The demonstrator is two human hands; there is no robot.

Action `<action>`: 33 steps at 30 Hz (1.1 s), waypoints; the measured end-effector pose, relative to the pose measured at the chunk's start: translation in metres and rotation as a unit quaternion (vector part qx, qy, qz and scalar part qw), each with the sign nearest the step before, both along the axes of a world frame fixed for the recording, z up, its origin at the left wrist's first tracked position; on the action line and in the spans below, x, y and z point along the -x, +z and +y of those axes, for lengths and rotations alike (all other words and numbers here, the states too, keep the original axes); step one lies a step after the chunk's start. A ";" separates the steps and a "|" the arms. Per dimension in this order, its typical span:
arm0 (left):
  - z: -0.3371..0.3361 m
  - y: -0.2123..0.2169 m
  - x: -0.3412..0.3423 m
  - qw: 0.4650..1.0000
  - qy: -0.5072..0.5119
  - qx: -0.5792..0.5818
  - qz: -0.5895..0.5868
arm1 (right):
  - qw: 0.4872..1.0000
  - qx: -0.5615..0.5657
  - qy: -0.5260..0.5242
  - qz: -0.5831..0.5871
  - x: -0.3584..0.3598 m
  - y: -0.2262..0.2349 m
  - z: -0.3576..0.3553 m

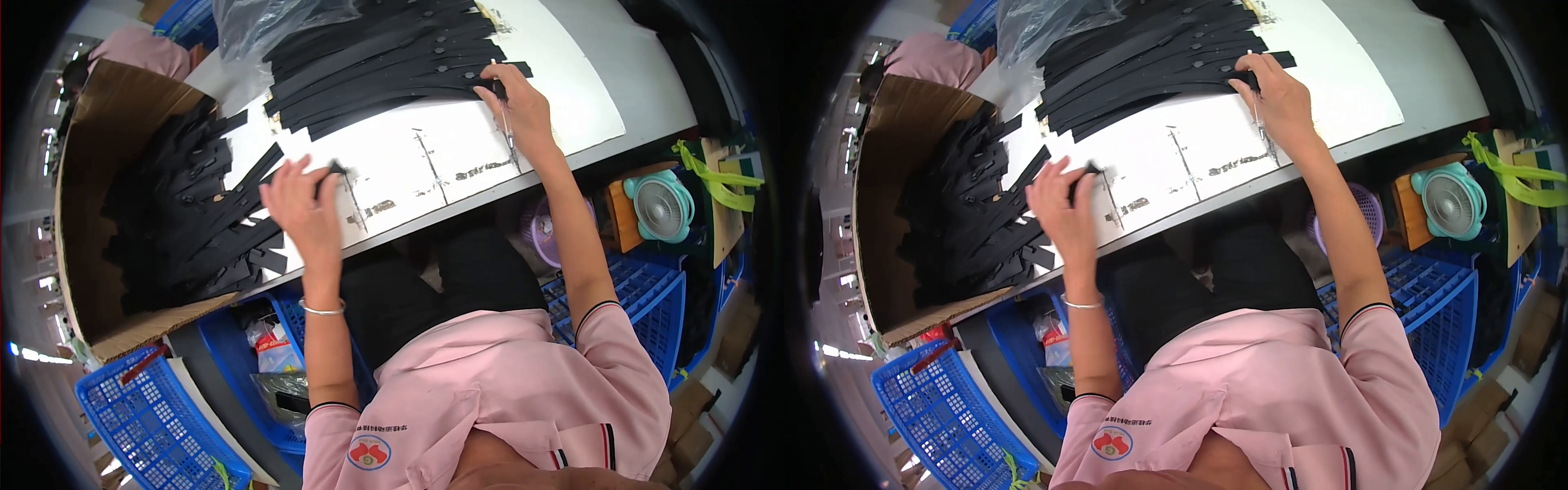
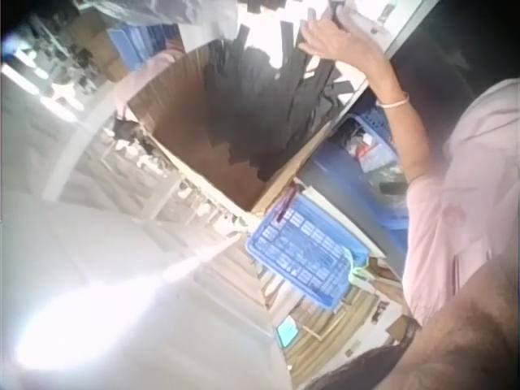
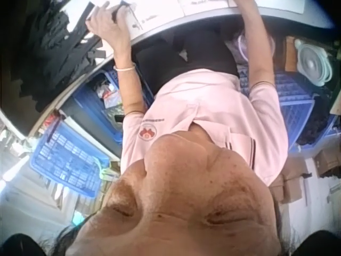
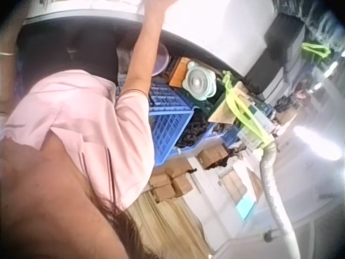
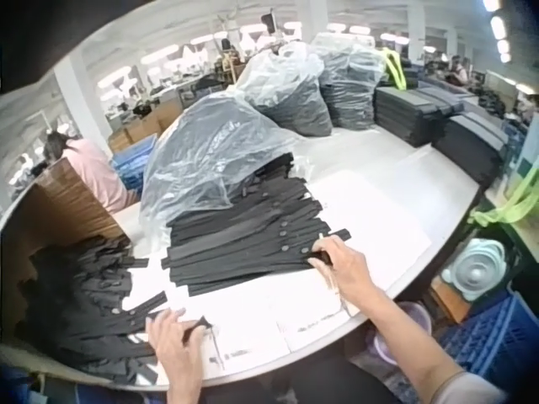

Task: Mark and measure black zippers using a template and pen.

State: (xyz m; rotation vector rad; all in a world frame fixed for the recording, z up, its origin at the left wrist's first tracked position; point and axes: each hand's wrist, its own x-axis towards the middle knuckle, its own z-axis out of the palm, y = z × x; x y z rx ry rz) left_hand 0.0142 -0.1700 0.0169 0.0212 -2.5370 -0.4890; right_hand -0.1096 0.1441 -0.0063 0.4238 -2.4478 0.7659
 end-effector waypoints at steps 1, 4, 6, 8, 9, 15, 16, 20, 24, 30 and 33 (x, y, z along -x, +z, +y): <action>0.018 0.001 0.001 0.999 -0.047 -0.014 0.004 | 0.999 0.032 0.015 0.013 0.001 -0.001 0.001; 0.074 -0.008 0.005 0.992 -0.120 -0.041 -0.026 | 0.997 0.080 0.003 0.002 -0.008 0.004 -0.003; 0.095 -0.020 0.008 0.984 -0.155 -0.078 -0.046 | 0.993 0.113 0.006 0.043 -0.029 0.012 -0.015; 0.109 -0.021 0.011 0.984 -0.156 -0.081 -0.036 | 0.993 0.108 0.044 0.023 -0.063 0.014 -0.023; 0.113 -0.021 0.012 0.984 -0.155 -0.081 -0.027 | 0.989 0.107 0.100 -0.007 -0.079 0.010 -0.025; 0.109 -0.015 -0.003 0.978 -0.186 -0.083 -0.041 | 0.988 -0.024 0.150 0.005 -0.111 -0.004 -0.028; 0.107 -0.014 -0.007 0.981 -0.175 -0.082 -0.030 | 0.989 -0.074 0.122 0.028 -0.111 -0.006 -0.023; 0.091 -0.017 -0.028 0.986 -0.144 -0.041 -0.078 | 0.989 -0.118 0.081 0.041 -0.110 -0.006 0.007; 0.084 -0.022 -0.041 0.990 -0.105 -0.018 -0.096 | 0.993 -0.102 0.039 0.036 -0.103 -0.012 0.046; 0.067 -0.023 -0.064 0.990 -0.024 -0.002 -0.138 | 0.985 -0.155 0.001 0.073 -0.099 -0.017 0.067; 0.052 -0.022 -0.078 0.988 0.028 -0.012 -0.154 | 0.982 -0.174 -0.001 0.076 -0.100 -0.018 0.064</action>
